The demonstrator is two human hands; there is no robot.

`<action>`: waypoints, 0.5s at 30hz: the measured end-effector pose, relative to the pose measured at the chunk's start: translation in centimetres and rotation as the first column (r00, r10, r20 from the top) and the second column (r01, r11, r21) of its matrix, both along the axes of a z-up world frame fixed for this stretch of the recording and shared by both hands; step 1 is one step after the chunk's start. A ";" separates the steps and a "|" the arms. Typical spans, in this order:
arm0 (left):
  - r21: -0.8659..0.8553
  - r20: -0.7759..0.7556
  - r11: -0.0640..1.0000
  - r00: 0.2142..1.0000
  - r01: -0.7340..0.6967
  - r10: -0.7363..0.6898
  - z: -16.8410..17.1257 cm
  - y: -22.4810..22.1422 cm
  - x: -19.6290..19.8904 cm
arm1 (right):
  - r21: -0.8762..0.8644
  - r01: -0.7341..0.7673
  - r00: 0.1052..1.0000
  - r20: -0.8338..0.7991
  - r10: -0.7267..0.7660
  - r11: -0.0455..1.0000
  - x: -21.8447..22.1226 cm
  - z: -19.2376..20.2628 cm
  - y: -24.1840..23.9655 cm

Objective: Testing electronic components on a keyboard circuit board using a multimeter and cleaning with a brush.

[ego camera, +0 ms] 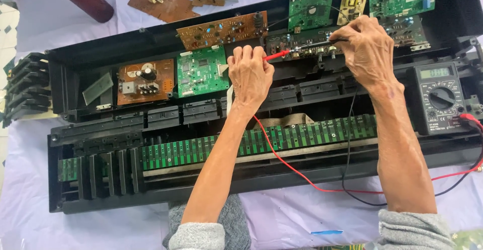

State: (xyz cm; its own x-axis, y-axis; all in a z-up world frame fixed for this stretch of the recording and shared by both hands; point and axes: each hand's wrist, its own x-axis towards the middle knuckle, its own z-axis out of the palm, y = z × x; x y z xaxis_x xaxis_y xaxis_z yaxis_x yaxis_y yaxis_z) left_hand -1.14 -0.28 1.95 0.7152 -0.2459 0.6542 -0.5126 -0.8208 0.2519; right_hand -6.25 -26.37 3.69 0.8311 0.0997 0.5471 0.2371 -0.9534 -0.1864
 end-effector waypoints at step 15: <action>0.005 -0.003 1.000 1.000 -0.002 0.002 -0.3 0.0 0.1 | 0.013 -0.014 1.000 -0.003 0.014 1.000 0.0 -0.2 0.2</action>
